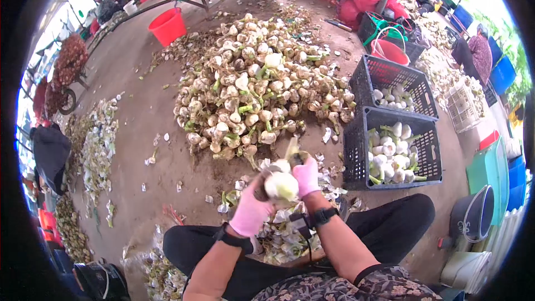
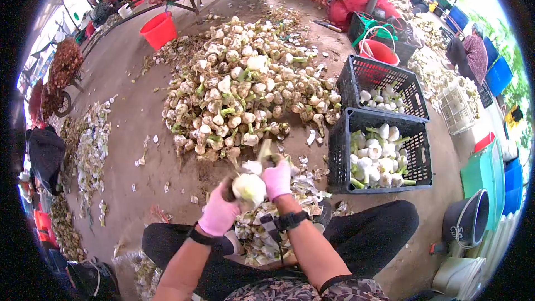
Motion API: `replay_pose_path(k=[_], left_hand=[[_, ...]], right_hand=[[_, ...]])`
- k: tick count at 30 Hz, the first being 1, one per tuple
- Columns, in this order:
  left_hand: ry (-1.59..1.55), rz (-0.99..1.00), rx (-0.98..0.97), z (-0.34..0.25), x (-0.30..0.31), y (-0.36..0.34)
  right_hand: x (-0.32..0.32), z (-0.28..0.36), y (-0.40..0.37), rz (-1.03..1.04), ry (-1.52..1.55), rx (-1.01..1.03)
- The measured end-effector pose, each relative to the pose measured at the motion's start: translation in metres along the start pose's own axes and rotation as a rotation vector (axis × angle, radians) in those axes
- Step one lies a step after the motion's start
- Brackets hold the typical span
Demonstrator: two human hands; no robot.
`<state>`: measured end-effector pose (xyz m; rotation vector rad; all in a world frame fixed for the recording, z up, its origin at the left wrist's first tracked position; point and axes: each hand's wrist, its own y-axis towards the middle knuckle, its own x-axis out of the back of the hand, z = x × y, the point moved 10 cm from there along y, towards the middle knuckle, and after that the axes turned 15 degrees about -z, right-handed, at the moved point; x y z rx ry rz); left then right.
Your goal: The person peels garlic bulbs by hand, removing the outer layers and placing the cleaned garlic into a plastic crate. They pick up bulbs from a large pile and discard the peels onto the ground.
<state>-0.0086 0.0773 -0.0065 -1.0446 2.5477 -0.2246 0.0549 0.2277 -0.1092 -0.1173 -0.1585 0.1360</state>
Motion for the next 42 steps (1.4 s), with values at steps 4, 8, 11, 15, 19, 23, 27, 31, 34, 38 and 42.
replay_pose_path(k=[4, 8, 11, 15, 19, 23, 27, 31, 34, 38, 42], left_hand=[[-0.151, 0.120, 0.078, 0.009, 0.003, -0.004], [0.003, 0.037, -0.020, -0.001, 0.012, 0.004], [-0.014, 0.033, -0.041, 0.004, 0.016, 0.007], [-0.006, 0.076, -0.033, 0.014, 0.018, 0.011], [0.165, 0.030, 0.005, 0.013, 0.022, 0.011], [-0.224, -0.022, 0.172, 0.018, 0.021, 0.012], [-0.330, -0.007, 0.278, 0.020, 0.011, 0.007], [-0.297, -0.009, 0.327, 0.031, 0.017, 0.006], [-0.065, 0.072, 0.198, 0.039, 0.021, 0.009], [-0.008, 0.051, 0.032, 0.027, 0.025, 0.007], [-0.046, 0.135, 0.133, 0.022, 0.006, -0.007]], right_hand=[[0.007, -0.018, 0.027, 0.115, -0.386, 0.097], [0.011, 0.045, 0.003, 0.354, -0.268, 0.298], [0.014, 0.097, -0.015, 0.572, 0.010, 0.269], [0.012, 0.139, -0.049, 0.805, -0.042, 0.338], [0.008, 0.143, -0.057, 0.878, -0.107, 0.496], [0.016, 0.162, -0.067, 0.778, -0.047, 0.460], [0.013, 0.160, -0.071, 0.696, -0.216, 0.662], [0.015, 0.157, -0.072, 0.735, -0.253, 0.753], [0.018, 0.152, -0.065, 0.680, -0.112, 0.522], [0.021, 0.082, -0.051, 0.559, 0.393, -0.298], [0.013, 0.022, -0.030, 0.372, 0.436, -0.540]])
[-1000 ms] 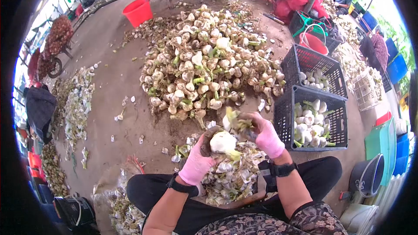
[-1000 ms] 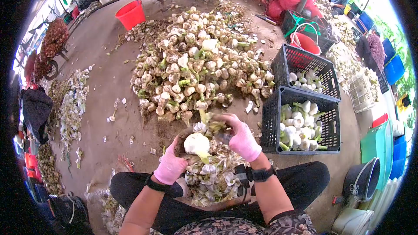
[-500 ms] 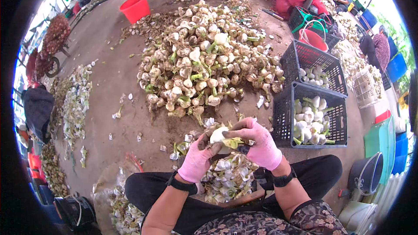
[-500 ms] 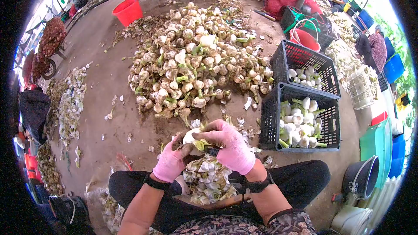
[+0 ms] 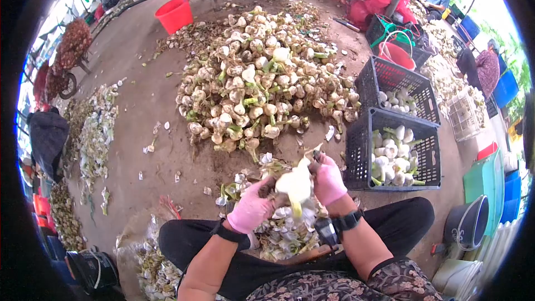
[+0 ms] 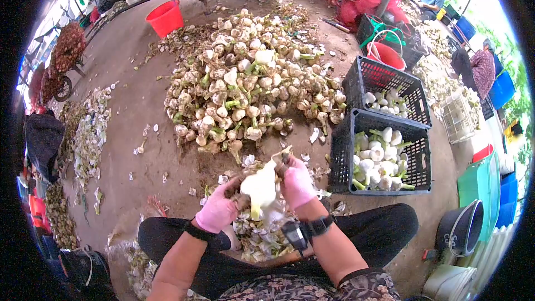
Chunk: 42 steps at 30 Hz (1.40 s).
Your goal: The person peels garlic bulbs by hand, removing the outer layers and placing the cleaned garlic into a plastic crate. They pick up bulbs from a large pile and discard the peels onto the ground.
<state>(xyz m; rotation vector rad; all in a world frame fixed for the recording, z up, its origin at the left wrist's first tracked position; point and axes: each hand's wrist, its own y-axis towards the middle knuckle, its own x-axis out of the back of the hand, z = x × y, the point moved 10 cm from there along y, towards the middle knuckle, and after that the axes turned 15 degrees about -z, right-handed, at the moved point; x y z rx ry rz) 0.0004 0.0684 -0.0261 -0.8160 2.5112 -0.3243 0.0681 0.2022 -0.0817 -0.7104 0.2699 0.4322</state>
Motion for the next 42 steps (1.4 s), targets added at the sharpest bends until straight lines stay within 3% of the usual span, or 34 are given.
replay_pose_path(k=[1, 2, 4, 5, 8, 9, 11, 12, 13, 15, 18, 23, 25, 30, 31, 33, 36, 40, 42], left_hand=[[0.141, 0.026, -0.003, -0.001, -0.004, -0.007], [0.086, 0.056, -0.018, -0.005, -0.012, -0.011], [-0.083, 0.006, 0.194, -0.002, -0.009, -0.013], [-0.211, -0.012, 0.178, -0.005, -0.005, -0.007], [-0.424, 0.003, 0.153, -0.004, -0.001, 0.003], [-0.393, -0.007, 0.135, -0.003, 0.001, 0.004], [-0.360, -0.020, 0.122, -0.002, 0.004, 0.004], [-0.193, -0.059, 0.075, -0.002, 0.007, 0.005], [-0.026, -0.096, 0.027, -0.003, 0.010, 0.006], [0.012, -0.139, -0.012, -0.006, 0.014, 0.011], [0.109, -0.195, -0.032, -0.007, 0.022, 0.010], [0.226, -0.216, -0.003, 0.001, 0.027, 0.009], [0.240, -0.088, 0.047, 0.012, 0.017, 0.009], [0.142, -0.039, 0.072, -0.006, 0.005, 0.005], [0.167, -0.082, 0.066, -0.011, 0.008, 0.007], [0.183, -0.124, 0.030, -0.011, 0.012, 0.011], [0.326, -0.133, 0.000, 0.002, 0.019, 0.015], [0.180, -0.107, 0.043, 0.009, 0.012, 0.015], [0.215, -0.020, 0.025, 0.004, 0.004, 0.012]], right_hand=[[0.017, 0.002, 0.021, -0.082, -0.141, 0.084], [0.030, 0.013, 0.040, -0.240, -0.294, 0.328], [0.029, 0.026, 0.043, -0.208, -0.548, 0.422], [0.012, 0.040, 0.028, -0.009, -0.680, 0.628], [-0.026, 0.059, -0.026, 0.246, -0.478, 0.491], [-0.033, 0.069, -0.038, 0.248, -0.479, 0.489], [-0.057, 0.072, -0.066, 0.455, -0.630, 0.501], [-0.060, 0.077, -0.070, 0.452, -0.630, 0.500], [-0.070, 0.081, -0.080, 0.477, -0.791, 0.659], [-0.079, 0.084, -0.088, 0.448, -0.999, 0.934], [-0.078, 0.077, -0.088, 0.416, -1.253, 0.946], [-0.085, 0.067, -0.091, 0.380, -1.363, 1.149], [-0.081, 0.064, -0.083, 0.423, -1.312, 1.055], [-0.066, 0.072, -0.075, 0.472, -1.021, 0.709], [-0.067, 0.072, -0.078, 0.471, -1.023, 0.708], [-0.074, 0.081, -0.091, 0.389, -1.132, 0.956], [-0.075, 0.077, -0.093, 0.367, -1.292, 1.055], [-0.073, 0.073, -0.094, 0.337, -1.398, 1.039], [-0.057, 0.067, -0.074, 0.272, -1.156, 0.757]])
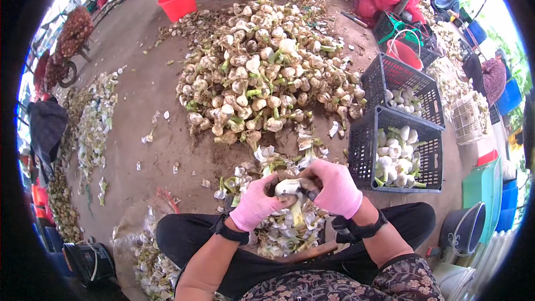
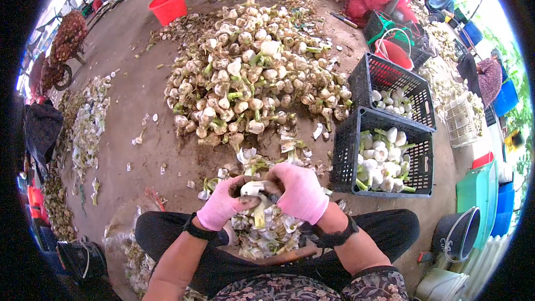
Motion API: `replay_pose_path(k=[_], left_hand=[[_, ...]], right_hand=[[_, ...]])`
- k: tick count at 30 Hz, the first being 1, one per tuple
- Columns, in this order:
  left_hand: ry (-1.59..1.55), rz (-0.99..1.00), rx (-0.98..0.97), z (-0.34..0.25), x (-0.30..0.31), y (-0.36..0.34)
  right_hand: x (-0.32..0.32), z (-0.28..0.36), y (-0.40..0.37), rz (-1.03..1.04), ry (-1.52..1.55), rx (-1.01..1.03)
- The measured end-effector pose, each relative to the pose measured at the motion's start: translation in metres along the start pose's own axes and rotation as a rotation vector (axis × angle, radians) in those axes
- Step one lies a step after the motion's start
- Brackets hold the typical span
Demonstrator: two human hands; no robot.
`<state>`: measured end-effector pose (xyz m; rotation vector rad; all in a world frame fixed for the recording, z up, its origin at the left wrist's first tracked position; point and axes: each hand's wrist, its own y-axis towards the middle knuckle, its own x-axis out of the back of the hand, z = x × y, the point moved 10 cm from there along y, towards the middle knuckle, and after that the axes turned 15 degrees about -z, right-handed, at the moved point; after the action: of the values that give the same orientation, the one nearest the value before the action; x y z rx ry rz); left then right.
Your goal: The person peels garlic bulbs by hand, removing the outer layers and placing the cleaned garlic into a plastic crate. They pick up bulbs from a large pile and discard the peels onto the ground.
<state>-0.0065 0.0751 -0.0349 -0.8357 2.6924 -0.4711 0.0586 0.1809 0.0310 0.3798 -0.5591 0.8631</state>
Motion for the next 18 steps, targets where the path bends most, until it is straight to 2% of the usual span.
replay_pose_path(k=[2, 4, 5, 6, 8, 9, 10, 12, 13, 14, 16, 17, 18], left_hand=[[-0.020, 0.048, -0.017, 0.002, -0.003, -0.003], [-0.043, 0.105, -0.043, -0.004, -0.013, -0.006], [-0.102, 0.105, -0.051, -0.012, -0.016, -0.010], [-0.158, 0.101, -0.067, -0.020, -0.016, -0.009], [-0.163, 0.048, -0.102, -0.019, -0.006, -0.004], [-0.206, 0.016, -0.109, -0.017, -0.002, -0.003], [-0.245, -0.005, -0.132, -0.020, -0.001, 0.002], [-0.234, -0.018, -0.130, -0.021, -0.001, 0.005], [-0.186, -0.059, -0.142, -0.024, 0.002, 0.005], [-0.138, -0.100, -0.153, -0.025, 0.005, 0.005], [-0.134, -0.091, -0.196, -0.021, 0.001, 0.010], [-0.133, -0.108, -0.200, -0.020, 0.001, 0.012], [-0.132, -0.129, -0.205, -0.021, 0.001, 0.013]], right_hand=[[-0.009, -0.021, 0.008, 0.068, 0.156, -0.064], [-0.018, -0.071, 0.017, -0.133, -0.136, 0.006], [-0.032, -0.114, 0.016, -0.044, -0.293, -0.165], [-0.033, -0.128, 0.013, -0.056, -0.291, -0.159], [-0.032, -0.131, -0.001, -0.172, -0.287, -0.009], [-0.025, -0.099, -0.001, -0.088, -0.170, -0.006], [-0.021, -0.090, -0.004, -0.093, -0.172, -0.011], [-0.009, -0.087, -0.006, -0.168, 0.333, -0.191], [-0.010, -0.084, -0.009, -0.124, 0.503, -0.314], [-0.003, -0.071, -0.011, -0.125, 0.506, -0.316], [0.010, -0.032, -0.014, -0.067, 0.391, -0.144], [0.017, -0.020, -0.013, -0.153, 0.366, -0.066], [0.024, -0.015, -0.012, -0.195, 0.197, 0.026]])
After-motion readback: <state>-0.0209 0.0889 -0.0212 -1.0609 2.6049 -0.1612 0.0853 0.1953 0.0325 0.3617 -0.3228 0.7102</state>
